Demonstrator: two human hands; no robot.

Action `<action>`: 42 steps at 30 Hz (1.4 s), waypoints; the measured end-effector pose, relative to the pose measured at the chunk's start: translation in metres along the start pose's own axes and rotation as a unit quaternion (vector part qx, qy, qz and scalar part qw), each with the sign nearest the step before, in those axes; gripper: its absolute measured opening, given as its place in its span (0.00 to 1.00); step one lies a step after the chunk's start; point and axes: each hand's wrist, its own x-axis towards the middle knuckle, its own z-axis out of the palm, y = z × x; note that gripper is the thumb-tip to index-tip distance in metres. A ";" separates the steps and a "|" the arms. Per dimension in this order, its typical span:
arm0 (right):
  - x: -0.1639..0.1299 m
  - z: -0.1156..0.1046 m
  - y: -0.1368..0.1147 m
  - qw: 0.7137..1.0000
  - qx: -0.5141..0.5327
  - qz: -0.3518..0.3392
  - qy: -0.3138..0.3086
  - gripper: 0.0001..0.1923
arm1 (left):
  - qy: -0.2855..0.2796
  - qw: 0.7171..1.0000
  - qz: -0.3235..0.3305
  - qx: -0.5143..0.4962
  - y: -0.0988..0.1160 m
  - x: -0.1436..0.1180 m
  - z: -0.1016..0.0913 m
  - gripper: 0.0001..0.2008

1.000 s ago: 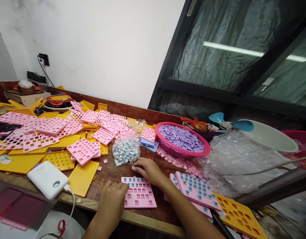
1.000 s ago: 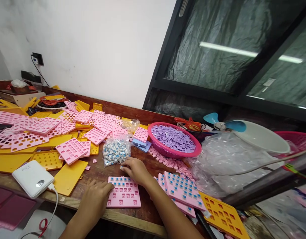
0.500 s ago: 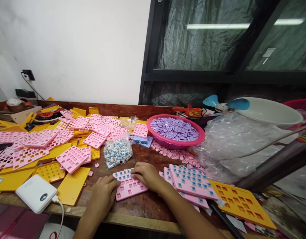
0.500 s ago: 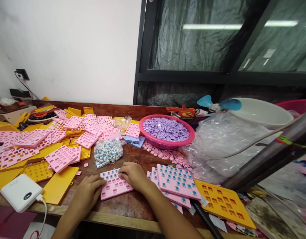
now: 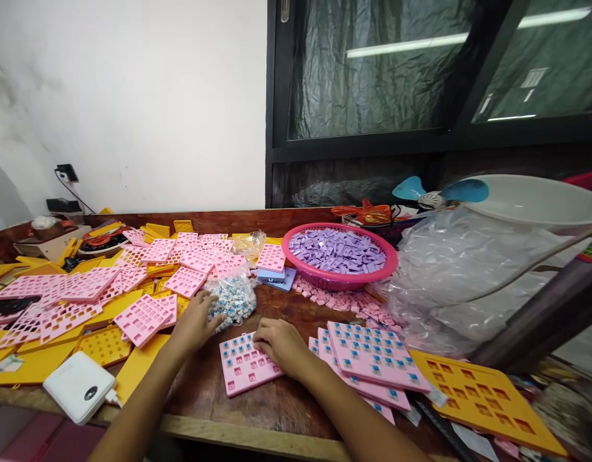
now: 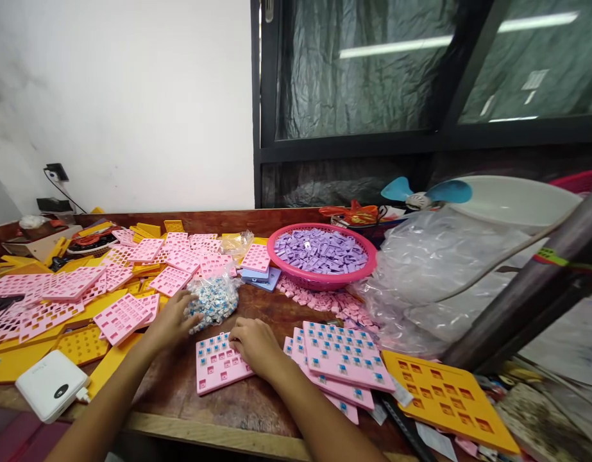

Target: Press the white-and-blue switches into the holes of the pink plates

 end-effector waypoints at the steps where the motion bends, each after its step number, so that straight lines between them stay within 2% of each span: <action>1: 0.001 0.001 0.000 1.000 0.000 0.003 -0.006 0.07 | 0.007 1.000 -0.011 0.004 -0.005 0.015 0.003 0.26; 4: 0.002 0.003 -0.002 1.000 -0.008 0.018 -0.018 0.07 | 0.035 0.998 -0.049 0.012 -0.013 0.050 0.016 0.32; 7: 0.003 0.004 -0.003 0.999 -0.027 0.026 -0.025 0.08 | 0.038 0.997 -0.072 -0.004 -0.016 0.067 0.031 0.27; 13: 0.004 0.004 -0.006 0.996 -0.078 0.011 -0.045 0.09 | 0.062 0.993 -0.066 -0.077 -0.016 0.069 0.052 0.15; 18: -0.005 0.007 -0.024 0.986 -0.160 -0.019 -0.031 0.12 | 0.120 0.982 -0.049 -0.134 -0.011 0.069 0.057 0.06; 22: -0.015 0.014 -0.044 0.971 -0.231 -0.059 -0.023 0.16 | 0.166 0.973 -0.064 -0.146 -0.007 0.069 0.060 0.09; 24: -0.017 0.018 -0.050 0.966 -0.248 -0.068 -0.021 0.17 | 0.172 0.972 -0.072 -0.142 -0.009 0.068 0.057 0.09; 26: -0.016 0.021 -0.051 0.969 -0.240 -0.060 -0.012 0.17 | 0.161 0.974 -0.085 -0.134 -0.015 0.066 0.052 0.14; 28: -0.014 0.021 -0.044 0.980 -0.197 -0.028 0.009 0.16 | 0.131 0.978 -0.103 -0.127 -0.023 0.065 0.047 0.20; 31: -0.007 0.018 -0.027 0.996 -0.060 0.036 0.051 0.13 | 0.068 0.982 -0.119 -0.129 -0.033 0.065 0.047 0.19; 33: -0.003 0.018 -0.014 0.993 0.026 0.068 0.095 0.11 | 0.041 0.983 -0.115 -0.140 -0.035 0.067 0.051 0.17; 35: 0.002 0.022 -0.001 0.982 0.086 0.098 0.138 0.10 | 0.040 0.981 -0.101 -0.160 -0.034 0.070 0.054 0.18; 37: 0.009 0.029 0.009 0.965 0.151 0.140 0.162 0.19 | 0.057 0.977 -0.080 -0.188 -0.030 0.072 0.057 0.19; 39: 0.019 0.034 0.016 0.936 0.243 0.189 0.170 0.29 | 0.082 0.971 -0.051 -0.219 -0.024 0.072 0.058 0.16; 42: 0.042 0.034 0.022 0.861 0.417 0.238 0.167 0.38 | 0.118 0.957 0.003 -0.263 -0.014 0.070 0.057 0.15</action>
